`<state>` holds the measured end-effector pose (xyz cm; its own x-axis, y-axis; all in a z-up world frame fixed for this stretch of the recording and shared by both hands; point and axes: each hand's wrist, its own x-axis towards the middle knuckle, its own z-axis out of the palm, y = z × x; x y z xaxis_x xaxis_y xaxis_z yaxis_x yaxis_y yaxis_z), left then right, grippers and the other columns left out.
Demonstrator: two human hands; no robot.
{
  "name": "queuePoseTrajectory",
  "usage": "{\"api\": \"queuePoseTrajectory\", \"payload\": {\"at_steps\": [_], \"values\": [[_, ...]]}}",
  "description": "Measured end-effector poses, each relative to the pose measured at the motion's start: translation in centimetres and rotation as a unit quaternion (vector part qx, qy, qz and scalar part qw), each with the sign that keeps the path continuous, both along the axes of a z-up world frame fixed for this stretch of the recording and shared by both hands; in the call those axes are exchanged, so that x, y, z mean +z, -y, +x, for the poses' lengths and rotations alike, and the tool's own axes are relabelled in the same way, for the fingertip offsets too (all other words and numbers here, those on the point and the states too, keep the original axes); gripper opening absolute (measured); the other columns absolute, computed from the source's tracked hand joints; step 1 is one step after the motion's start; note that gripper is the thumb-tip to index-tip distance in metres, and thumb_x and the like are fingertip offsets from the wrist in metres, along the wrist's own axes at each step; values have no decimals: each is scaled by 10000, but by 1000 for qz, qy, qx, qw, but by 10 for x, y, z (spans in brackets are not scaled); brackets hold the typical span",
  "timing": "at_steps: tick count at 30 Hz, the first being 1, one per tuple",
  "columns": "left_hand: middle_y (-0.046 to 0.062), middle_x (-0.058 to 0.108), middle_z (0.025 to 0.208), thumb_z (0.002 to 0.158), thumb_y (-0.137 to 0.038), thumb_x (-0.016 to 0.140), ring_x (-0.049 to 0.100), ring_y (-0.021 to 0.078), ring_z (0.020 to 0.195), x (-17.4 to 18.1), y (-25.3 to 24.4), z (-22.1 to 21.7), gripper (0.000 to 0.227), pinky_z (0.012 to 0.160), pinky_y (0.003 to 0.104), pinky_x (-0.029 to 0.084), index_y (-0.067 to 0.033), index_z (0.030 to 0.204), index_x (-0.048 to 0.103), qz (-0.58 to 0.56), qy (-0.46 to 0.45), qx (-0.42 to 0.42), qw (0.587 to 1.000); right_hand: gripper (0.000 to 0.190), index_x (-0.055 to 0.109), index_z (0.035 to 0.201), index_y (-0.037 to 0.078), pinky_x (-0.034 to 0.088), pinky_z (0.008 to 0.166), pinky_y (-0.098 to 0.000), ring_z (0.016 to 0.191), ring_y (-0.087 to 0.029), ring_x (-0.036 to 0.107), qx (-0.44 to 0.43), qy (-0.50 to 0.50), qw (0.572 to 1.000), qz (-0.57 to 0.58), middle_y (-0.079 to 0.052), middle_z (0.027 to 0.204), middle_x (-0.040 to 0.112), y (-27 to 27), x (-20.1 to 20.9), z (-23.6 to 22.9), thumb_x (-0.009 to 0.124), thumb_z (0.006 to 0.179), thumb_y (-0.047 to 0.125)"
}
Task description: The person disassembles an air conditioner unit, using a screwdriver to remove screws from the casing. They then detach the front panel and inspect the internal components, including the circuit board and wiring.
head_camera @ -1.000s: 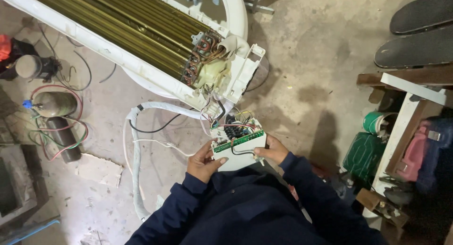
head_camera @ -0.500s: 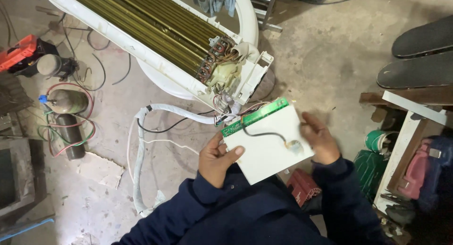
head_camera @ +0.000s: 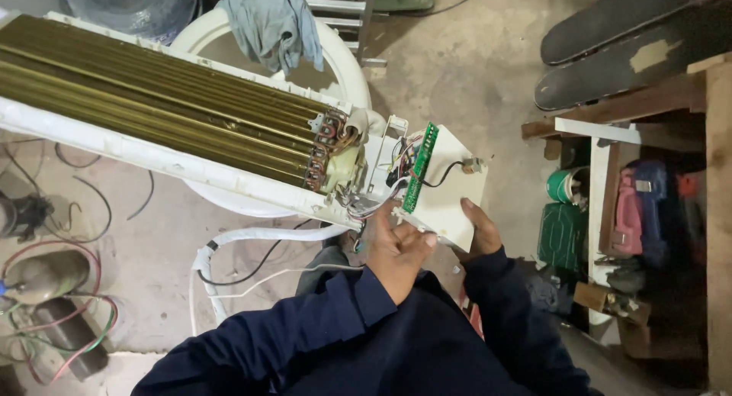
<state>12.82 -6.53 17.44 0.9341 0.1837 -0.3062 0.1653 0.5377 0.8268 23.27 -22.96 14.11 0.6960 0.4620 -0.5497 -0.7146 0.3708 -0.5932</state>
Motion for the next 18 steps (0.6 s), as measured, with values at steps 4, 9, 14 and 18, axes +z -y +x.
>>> {"api": "queuePoseTrajectory", "payload": {"at_steps": [4, 9, 14, 18], "values": [[269, 574, 1265, 863, -43, 792, 653, 281, 1073, 70, -57, -1, 1012, 842, 414, 558, 12, 1549, 51, 140, 140, -108, 974, 682, 472, 1464, -52, 536, 1012, -444, 1161, -328, 675, -31, 61, 997, 42, -222, 1348, 635, 14, -75, 18, 589, 937, 365], [124, 757, 1055, 959, -279, 759, 728, 291, 875, 86, -139, 17, 285, 750, 374, 579, -99, 1175, 710, 521, 187, -142, 821, 684, 526, 1461, -122, 594, 856, -437, 1001, -324, 726, -12, 158, 981, 114, -249, 1243, 694, 65, -227, 37, 655, 1013, 378], [101, 680, 831, 867, -427, 801, 676, 295, 727, 70, -161, 69, 352, 637, 417, 534, -84, 881, 721, 523, 172, -175, 816, 706, 508, 1453, -75, 599, 876, -444, 1023, -312, 723, 37, 154, 980, 118, -219, 1249, 692, 5, -158, 43, 701, 982, 415], [111, 629, 669, 721, -537, 863, 632, 306, 622, 56, -160, 76, 526, 560, 430, 493, -64, 633, 652, 528, 154, -207, 809, 758, 504, 1468, -61, 585, 936, -449, 1093, -329, 717, 18, 115, 977, 180, -216, 1297, 691, -33, -106, 40, 734, 937, 428]]}}
